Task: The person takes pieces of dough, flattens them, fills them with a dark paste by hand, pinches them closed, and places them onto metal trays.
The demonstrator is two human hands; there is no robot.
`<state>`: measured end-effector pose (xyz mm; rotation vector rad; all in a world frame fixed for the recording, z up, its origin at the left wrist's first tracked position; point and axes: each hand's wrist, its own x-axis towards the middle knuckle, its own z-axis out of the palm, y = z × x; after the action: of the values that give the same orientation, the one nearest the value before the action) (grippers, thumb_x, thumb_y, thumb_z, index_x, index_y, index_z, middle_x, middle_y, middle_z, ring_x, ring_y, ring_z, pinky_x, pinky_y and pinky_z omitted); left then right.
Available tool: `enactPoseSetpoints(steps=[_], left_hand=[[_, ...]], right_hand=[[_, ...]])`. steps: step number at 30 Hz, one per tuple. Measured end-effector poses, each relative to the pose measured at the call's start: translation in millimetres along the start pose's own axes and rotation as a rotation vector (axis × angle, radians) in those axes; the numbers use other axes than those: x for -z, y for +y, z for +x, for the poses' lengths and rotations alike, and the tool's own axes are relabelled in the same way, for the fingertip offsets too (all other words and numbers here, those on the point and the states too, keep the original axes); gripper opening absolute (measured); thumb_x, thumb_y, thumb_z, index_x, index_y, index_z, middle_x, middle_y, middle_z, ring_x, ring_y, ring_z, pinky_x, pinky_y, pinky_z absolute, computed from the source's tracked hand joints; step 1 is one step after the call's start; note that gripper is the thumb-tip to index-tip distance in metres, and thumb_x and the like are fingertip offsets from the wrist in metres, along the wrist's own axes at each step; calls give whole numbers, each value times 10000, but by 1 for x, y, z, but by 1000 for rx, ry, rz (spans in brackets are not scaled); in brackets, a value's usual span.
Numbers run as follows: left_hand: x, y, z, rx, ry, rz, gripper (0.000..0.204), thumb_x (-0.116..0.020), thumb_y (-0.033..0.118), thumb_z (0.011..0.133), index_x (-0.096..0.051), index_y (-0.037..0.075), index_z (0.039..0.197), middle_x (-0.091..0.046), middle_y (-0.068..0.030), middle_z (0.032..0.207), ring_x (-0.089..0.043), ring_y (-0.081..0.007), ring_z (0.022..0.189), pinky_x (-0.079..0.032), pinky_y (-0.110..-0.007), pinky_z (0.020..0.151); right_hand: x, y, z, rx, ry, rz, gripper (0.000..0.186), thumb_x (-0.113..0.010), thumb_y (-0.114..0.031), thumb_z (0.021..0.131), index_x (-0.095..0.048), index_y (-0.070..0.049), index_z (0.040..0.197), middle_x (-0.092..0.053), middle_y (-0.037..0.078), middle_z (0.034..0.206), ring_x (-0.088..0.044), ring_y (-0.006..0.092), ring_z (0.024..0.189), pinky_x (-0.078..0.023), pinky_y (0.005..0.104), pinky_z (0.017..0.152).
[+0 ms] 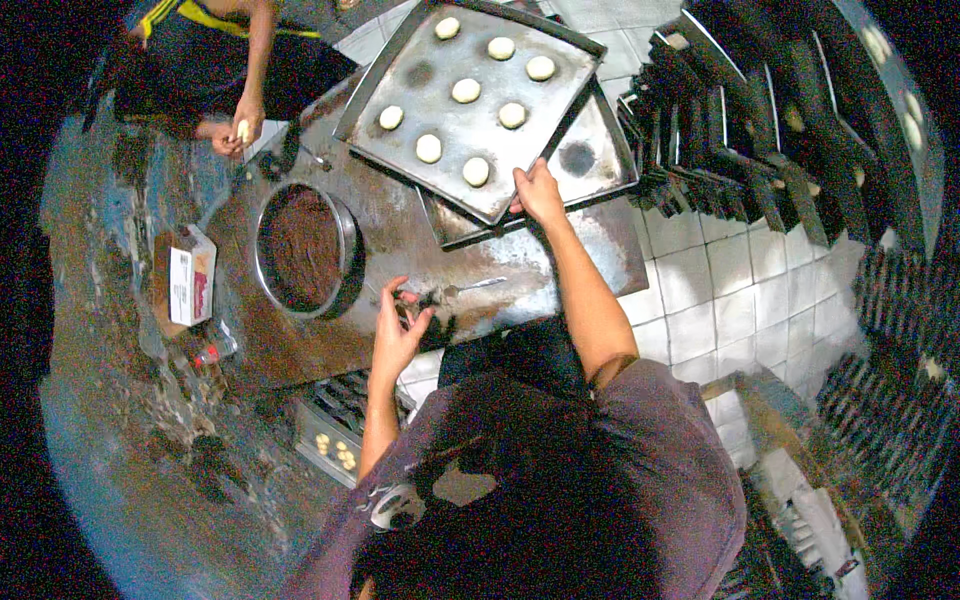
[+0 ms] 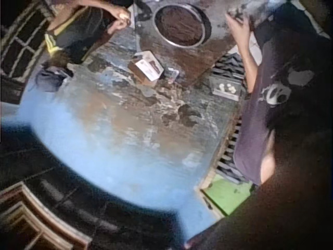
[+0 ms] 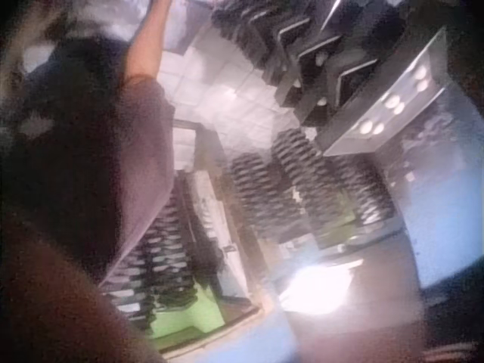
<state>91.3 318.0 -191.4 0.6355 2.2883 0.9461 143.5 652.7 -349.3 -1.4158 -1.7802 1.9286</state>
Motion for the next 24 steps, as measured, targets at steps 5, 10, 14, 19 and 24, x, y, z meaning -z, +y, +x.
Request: enactPoseSetpoints(steps=[5, 10, 14, 19, 24], left_hand=[[4, -23, -27, 49, 74, -20, 673, -778, 100, 860, -441, 83, 1442, -612, -78, 1065, -539, -146, 705, -499, -315, 690], [7, -33, -46, 98, 64, 50, 646, -779, 71, 863, -465, 94, 1427, -599, -59, 1033, -528, -133, 689, -487, -308, 665], [14, -27, -52, 148, 46, 51, 597, -781, 90, 880, -493, 88, 1404, -607, -41, 1005, -557, -125, 774, -490, -300, 712], [17, -30, -57, 130, 64, 75, 567, -770, 78, 893, -510, 96, 1397, -611, -17, 996, -567, -114, 788, -489, -280, 713], [11, -38, -62, 183, 65, 51, 534, -772, 91, 889, -541, 85, 1371, -608, -17, 987, -546, -119, 780, -485, -287, 729]], right_hand=[[51, 50, 46, 311, 171, -173, 352, -531, -306, 1050, -667, 17, 1081, -645, 70, 790, -639, 186, 628, -547, 325, 567], [61, 42, 96, -332, -102, 697, 867, -460, -729, 986, -356, -69, 1539, -586, 293, 1330, -641, 399, 1062, -553, 480, 923], [28, 33, 99, -274, -484, 894, 946, -316, -832, 956, -420, -105, 1551, -591, 166, 1463, -592, 346, 1305, -462, 543, 1098], [3, 43, 99, -174, -252, 1124, 846, -314, -753, 1013, -480, -82, 1500, -572, 130, 1481, -541, 317, 1355, -420, 531, 1143], [8, 54, 97, -221, 122, 908, 592, -615, -548, 967, -643, -59, 1299, -683, 108, 1175, -657, 254, 983, -538, 430, 901]])
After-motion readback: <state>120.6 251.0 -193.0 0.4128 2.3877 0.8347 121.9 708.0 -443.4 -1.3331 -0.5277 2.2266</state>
